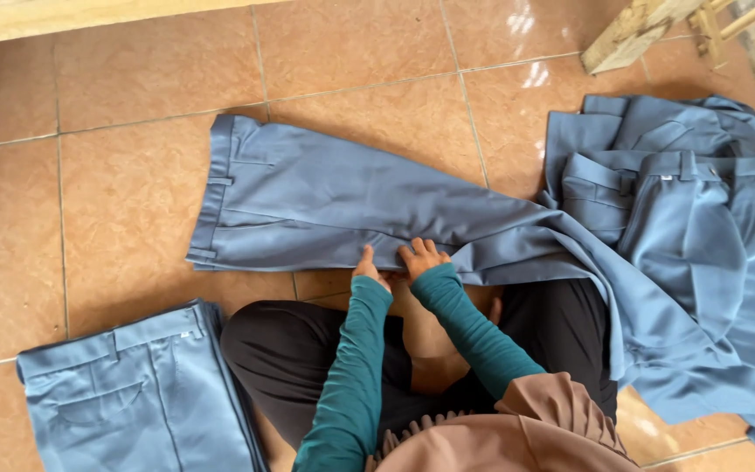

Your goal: Folding blue trousers into a rectangular shape and stacking them on the floor.

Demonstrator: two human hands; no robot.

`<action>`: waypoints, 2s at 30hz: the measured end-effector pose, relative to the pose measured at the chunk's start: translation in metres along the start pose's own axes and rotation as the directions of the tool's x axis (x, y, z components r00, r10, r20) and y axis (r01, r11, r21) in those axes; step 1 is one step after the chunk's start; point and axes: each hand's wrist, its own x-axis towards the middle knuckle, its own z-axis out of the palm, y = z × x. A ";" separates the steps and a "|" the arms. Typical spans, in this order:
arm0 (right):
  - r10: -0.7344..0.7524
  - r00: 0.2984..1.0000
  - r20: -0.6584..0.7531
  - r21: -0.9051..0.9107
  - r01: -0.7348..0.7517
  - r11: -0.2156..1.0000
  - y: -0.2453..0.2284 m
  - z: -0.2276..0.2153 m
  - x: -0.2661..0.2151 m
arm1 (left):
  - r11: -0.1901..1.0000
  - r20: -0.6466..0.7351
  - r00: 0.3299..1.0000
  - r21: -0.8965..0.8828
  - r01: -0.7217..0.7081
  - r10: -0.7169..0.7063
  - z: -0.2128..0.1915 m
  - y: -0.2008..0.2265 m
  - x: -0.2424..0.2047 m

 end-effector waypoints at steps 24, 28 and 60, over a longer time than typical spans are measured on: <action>-0.023 0.980 -0.197 -0.057 0.012 0.998 0.007 0.039 0.002 | 0.743 -0.373 0.729 -0.138 -0.655 0.574 -0.130 0.201 0.001; -0.002 0.992 -0.123 -0.039 -0.003 0.999 0.018 0.034 -0.005 | 0.783 -0.380 0.750 -0.095 -0.614 0.542 -0.136 0.194 0.024; 0.644 0.743 0.183 0.685 -0.566 0.458 0.197 0.097 0.044 | -0.622 0.634 0.471 0.755 -0.207 0.613 -0.093 0.064 0.123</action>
